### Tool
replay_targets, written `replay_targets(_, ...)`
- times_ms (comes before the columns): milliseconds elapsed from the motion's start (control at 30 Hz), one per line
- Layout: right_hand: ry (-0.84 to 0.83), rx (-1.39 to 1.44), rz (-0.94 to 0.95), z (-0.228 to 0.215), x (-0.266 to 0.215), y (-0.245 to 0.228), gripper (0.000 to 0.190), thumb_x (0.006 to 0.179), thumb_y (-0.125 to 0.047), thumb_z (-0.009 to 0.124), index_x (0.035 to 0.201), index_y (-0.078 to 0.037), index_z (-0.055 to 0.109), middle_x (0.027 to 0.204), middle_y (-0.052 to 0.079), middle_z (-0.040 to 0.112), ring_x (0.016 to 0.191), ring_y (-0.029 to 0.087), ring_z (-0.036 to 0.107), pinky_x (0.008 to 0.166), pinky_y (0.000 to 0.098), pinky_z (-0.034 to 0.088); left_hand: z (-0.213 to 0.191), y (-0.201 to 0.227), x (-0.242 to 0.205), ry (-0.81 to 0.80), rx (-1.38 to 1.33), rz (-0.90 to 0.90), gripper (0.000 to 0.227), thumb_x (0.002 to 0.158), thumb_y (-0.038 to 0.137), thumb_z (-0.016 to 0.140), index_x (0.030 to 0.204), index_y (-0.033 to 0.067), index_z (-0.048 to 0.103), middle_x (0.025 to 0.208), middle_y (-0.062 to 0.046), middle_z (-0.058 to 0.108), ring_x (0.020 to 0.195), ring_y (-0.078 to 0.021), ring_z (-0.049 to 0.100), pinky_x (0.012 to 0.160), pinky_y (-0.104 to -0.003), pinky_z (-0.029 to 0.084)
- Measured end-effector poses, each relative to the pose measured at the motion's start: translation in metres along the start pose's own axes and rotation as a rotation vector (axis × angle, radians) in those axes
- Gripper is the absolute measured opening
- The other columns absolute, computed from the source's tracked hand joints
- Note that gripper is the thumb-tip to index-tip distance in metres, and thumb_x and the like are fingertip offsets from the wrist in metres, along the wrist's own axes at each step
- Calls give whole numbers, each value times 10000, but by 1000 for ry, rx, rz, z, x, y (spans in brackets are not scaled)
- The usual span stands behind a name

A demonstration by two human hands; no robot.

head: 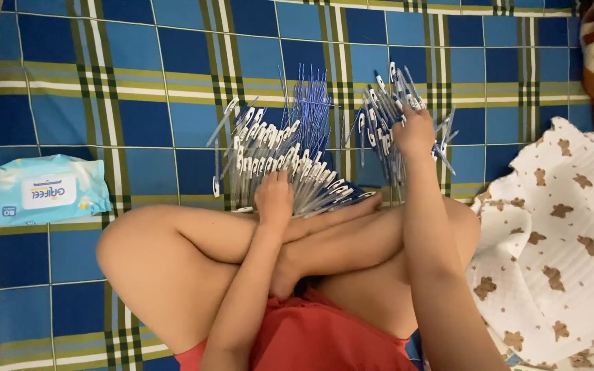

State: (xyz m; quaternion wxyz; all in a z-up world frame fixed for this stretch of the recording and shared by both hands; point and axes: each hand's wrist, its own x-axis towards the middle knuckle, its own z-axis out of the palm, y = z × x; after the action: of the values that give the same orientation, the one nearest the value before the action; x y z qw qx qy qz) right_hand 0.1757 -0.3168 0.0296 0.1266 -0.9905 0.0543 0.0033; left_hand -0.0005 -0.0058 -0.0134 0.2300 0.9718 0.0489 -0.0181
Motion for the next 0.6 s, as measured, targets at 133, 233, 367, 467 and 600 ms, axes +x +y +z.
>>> replay_targets(133,-1,93,-67,24,-6,-50,373,935,-197,691,1294,-105,735,1037,181,653,994,426,680,818,561,584,-11,3,0,-7,-37,-44,250,934,229,753,1061,16,716,981,-138,721,920,-245,705,771,-364,622)
replay_targets(233,-101,183,-106,53,-21,-93,171,931,-339,700,1071,-323,796,963,-7,751,955,308,736,796,479,605,-7,3,4,-20,-43,-96,245,927,274,751,1001,42,726,911,-111,713,865,-238,715,717,-355,620)
replay_targets(367,-233,285,-118,56,-37,-134,231,899,-362,753,967,-145,792,889,108,765,900,371,744,774,496,582,-8,3,4,9,-17,-139,230,888,282,773,951,69,715,847,-75,687,830,-240,719,695,-372,613)
replay_targets(467,-272,296,-54,64,-33,-135,261,883,-352,781,934,-96,797,850,124,768,877,371,752,752,476,589,-10,3,6,21,-10,-141,234,879,288,786,961,82,713,840,-69,684,817,-235,725,686,-363,614)
replay_targets(600,-316,361,61,63,-32,-137,240,833,-323,774,933,-107,808,848,132,775,890,367,758,735,469,594,-1,1,9,22,5,-135,231,887,281,786,947,70,715,818,-67,669,774,-225,723,661,-346,604)
